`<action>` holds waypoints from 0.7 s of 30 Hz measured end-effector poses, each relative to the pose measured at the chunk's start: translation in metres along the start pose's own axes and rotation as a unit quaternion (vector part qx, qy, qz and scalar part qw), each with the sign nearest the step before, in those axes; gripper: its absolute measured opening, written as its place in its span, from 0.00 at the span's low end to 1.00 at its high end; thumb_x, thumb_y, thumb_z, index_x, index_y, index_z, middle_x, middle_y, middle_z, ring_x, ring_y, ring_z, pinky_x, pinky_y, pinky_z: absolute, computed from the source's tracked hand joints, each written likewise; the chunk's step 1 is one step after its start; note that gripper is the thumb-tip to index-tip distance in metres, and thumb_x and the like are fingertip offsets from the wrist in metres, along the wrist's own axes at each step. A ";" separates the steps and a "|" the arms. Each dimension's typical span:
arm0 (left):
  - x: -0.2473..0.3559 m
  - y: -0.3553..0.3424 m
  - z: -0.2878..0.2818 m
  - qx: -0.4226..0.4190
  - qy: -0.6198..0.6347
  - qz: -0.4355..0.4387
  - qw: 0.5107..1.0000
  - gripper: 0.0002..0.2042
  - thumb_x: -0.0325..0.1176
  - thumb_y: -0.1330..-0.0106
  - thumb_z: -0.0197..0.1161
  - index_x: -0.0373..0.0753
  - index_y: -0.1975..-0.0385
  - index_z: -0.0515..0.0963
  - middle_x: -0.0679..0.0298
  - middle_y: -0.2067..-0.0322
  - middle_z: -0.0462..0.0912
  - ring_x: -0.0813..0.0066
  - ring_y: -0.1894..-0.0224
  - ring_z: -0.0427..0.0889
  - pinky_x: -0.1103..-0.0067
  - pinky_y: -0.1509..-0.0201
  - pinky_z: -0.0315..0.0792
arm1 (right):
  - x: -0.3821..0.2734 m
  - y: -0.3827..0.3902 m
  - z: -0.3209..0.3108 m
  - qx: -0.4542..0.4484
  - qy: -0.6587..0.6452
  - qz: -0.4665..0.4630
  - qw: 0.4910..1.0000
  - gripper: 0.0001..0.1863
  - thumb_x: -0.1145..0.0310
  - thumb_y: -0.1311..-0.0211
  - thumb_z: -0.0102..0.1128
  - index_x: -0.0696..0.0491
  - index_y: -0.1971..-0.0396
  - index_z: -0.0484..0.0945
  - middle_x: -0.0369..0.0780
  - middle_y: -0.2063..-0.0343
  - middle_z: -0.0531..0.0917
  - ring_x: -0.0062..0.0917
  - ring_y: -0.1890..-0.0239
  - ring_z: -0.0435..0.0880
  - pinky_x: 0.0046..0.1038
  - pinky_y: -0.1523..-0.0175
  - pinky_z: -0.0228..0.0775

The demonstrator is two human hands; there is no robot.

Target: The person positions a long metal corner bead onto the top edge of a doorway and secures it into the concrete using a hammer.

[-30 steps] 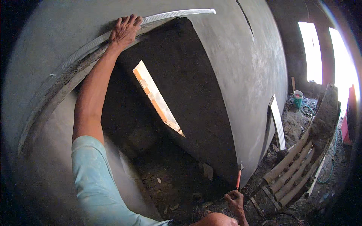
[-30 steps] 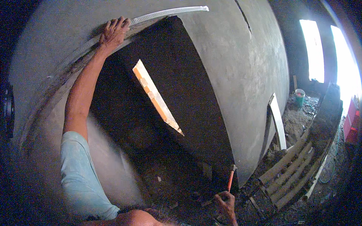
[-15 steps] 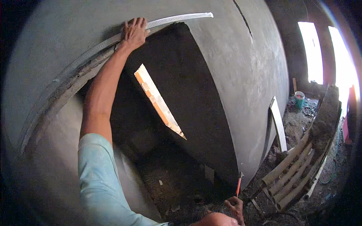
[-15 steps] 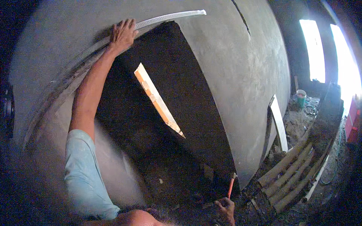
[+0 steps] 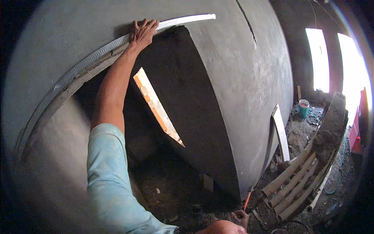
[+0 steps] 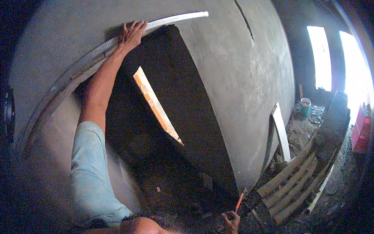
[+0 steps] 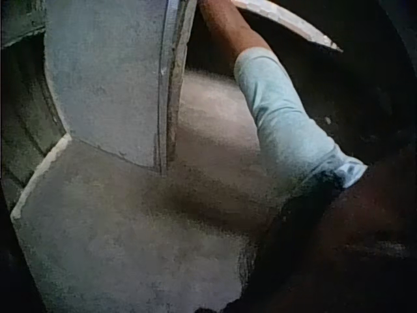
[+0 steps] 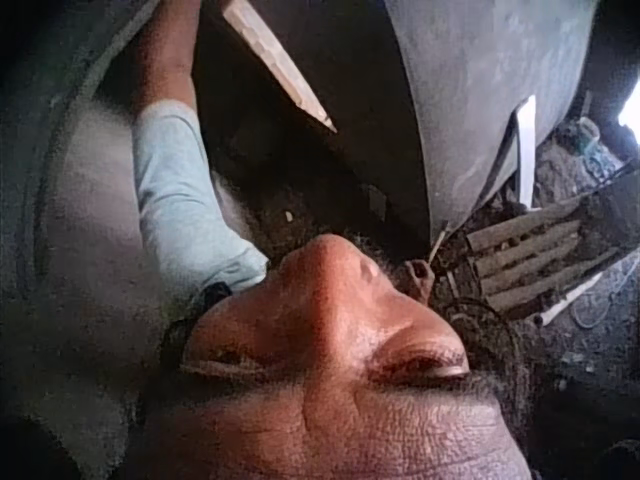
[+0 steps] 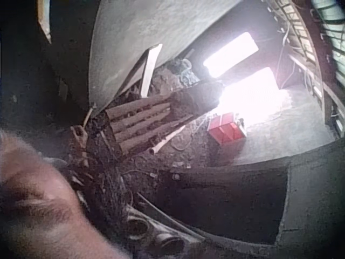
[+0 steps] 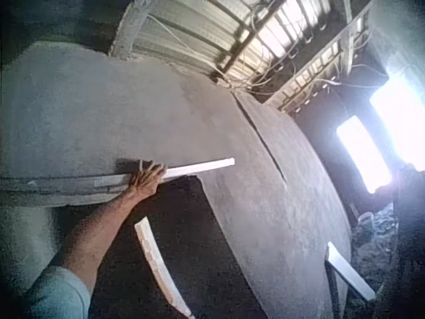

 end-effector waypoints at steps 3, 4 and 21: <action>-0.001 -0.003 0.003 -0.007 0.049 -0.021 0.999 0.22 0.32 0.38 0.55 0.47 0.41 0.67 0.71 0.39 0.65 0.64 0.37 0.63 0.42 0.38 0.49 | 0.015 -0.006 -0.009 -0.030 0.017 -0.054 0.998 0.06 0.70 0.47 0.65 0.56 0.75 0.79 0.34 0.83 0.79 0.15 0.78 0.75 0.22 0.71 0.67; 0.005 -0.005 -0.004 -0.025 0.048 -0.016 0.998 0.22 0.33 0.36 0.54 0.47 0.41 0.67 0.71 0.39 0.64 0.66 0.36 0.61 0.41 0.37 0.48 | 0.018 -0.012 -0.010 -0.035 0.020 -0.060 0.997 0.06 0.70 0.47 0.65 0.56 0.75 0.79 0.34 0.83 0.79 0.15 0.78 0.75 0.22 0.71 0.67; -0.003 0.006 -0.004 -0.081 0.105 -0.032 0.991 0.28 0.33 0.41 0.59 0.46 0.39 0.64 0.65 0.39 0.64 0.59 0.35 0.58 0.40 0.35 0.42 | -0.493 -0.119 0.104 0.073 0.106 -0.541 0.831 0.06 0.72 0.41 0.57 0.60 0.70 0.72 0.41 0.80 0.76 0.24 0.80 0.75 0.27 0.71 0.66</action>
Point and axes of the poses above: each hand's wrist, its own y-axis away from the middle knuckle, its own z-axis out of the palm, x = y × z, the point moved 4 cm from there along -y, towards the middle knuckle
